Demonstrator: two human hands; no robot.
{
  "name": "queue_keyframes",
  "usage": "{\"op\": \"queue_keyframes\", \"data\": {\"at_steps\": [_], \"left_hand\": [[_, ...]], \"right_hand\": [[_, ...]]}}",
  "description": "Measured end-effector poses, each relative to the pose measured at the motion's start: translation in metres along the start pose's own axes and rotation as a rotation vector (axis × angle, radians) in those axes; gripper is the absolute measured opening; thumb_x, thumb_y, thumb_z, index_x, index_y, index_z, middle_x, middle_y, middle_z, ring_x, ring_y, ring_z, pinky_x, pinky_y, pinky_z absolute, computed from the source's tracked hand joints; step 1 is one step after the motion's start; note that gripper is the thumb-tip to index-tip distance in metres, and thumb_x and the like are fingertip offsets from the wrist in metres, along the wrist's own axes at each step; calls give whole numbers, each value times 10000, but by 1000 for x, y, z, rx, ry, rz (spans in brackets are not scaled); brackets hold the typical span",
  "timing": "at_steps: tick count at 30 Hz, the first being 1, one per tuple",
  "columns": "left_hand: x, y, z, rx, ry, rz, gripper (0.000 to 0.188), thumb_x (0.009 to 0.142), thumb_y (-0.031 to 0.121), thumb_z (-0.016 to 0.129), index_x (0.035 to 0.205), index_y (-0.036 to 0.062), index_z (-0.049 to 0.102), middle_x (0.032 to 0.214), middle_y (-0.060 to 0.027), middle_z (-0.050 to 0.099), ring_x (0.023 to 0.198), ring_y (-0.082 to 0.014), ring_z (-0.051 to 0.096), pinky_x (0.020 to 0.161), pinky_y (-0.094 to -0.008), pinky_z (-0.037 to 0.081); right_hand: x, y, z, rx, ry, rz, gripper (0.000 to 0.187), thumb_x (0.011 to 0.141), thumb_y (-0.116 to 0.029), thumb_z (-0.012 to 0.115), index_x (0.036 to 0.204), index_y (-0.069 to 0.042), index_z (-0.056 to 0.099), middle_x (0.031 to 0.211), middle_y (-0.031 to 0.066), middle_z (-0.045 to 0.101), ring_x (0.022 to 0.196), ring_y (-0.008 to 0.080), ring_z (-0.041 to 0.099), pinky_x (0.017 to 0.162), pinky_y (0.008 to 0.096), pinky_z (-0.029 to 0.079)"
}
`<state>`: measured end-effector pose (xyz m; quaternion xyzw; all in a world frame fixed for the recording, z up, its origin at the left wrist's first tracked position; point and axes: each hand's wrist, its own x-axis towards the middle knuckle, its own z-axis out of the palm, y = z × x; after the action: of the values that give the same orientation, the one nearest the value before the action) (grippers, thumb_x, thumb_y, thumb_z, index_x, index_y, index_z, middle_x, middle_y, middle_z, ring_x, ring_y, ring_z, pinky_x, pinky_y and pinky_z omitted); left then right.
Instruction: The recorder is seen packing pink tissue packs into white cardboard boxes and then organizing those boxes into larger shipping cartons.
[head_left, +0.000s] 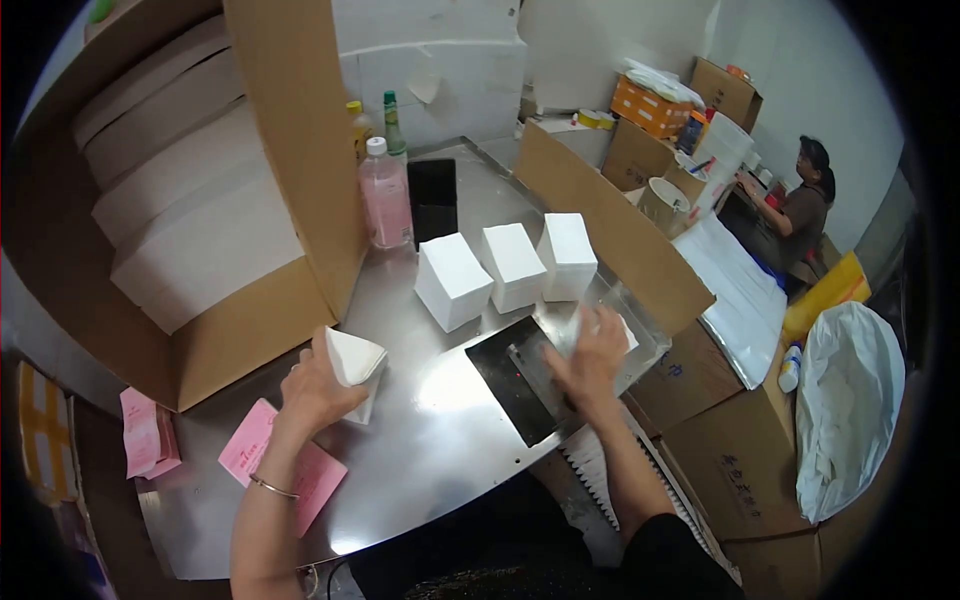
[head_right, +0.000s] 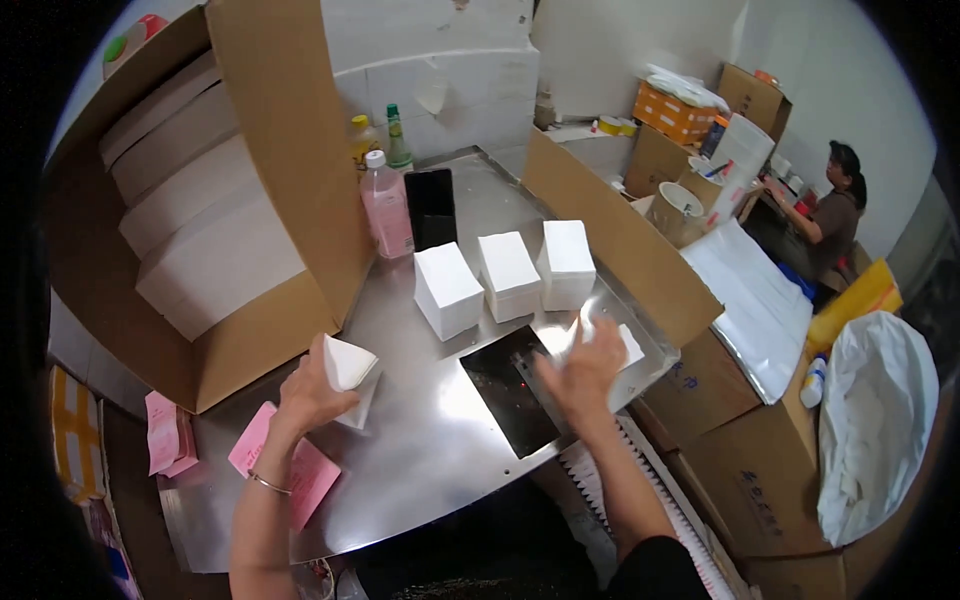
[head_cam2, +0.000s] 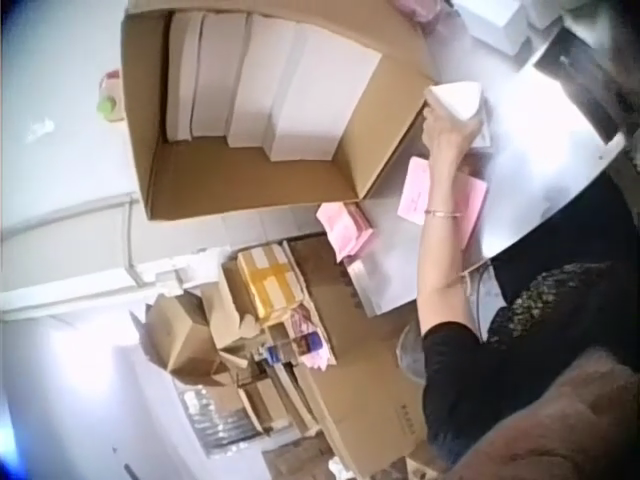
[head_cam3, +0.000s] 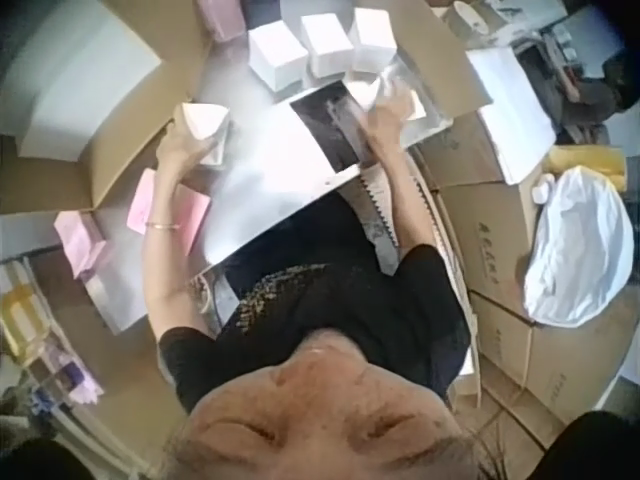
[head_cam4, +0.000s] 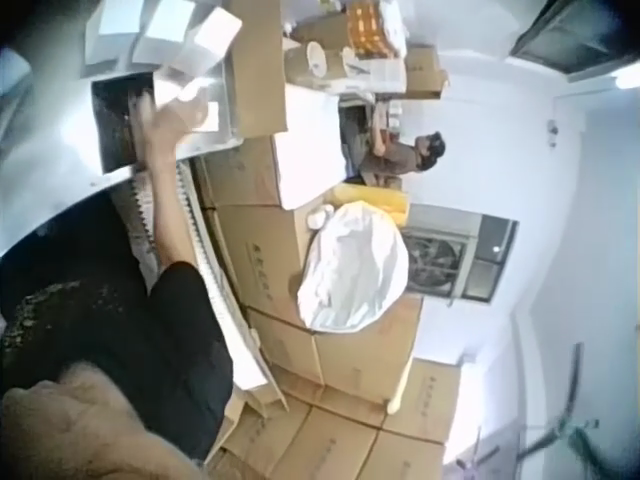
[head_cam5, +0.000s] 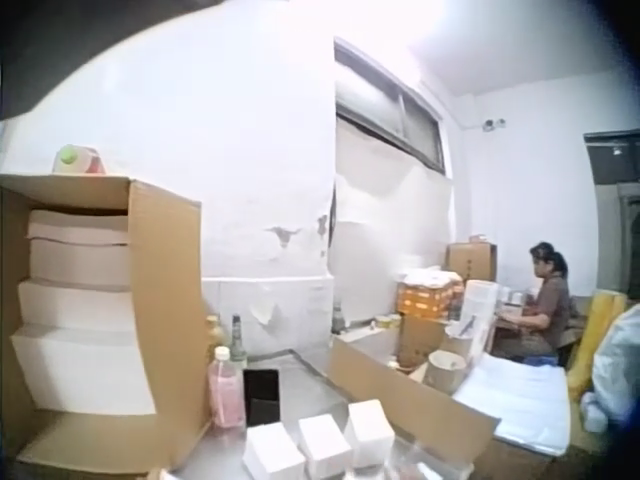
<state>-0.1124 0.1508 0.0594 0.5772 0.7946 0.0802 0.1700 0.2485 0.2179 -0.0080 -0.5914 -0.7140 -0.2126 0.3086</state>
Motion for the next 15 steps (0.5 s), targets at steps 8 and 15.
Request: {"op": "queue_keyframes", "data": {"at_steps": [8, 15], "left_hand": [[44, 14, 24, -1536, -335, -44, 549, 864, 319, 679, 1327, 81, 506, 1189, -108, 638, 1015, -269, 658, 860, -490, 552], [73, 64, 52, -1600, -392, -94, 631, 875, 414, 652, 1386, 95, 466, 1322, -128, 543, 1232, -281, 515, 943, -497, 472]], "right_hand": [[-5, 45, 8, 616, -26, 156, 219, 813, -19, 568, 999, -18, 685, 912, 188, 624, 850, 367, 602, 769, 446, 486], [88, 92, 89, 806, 62, 520, 261, 908, -92, 590, 1120, 26, 688, 903, 144, 678, 830, 214, 650, 736, 346, 494]]}}
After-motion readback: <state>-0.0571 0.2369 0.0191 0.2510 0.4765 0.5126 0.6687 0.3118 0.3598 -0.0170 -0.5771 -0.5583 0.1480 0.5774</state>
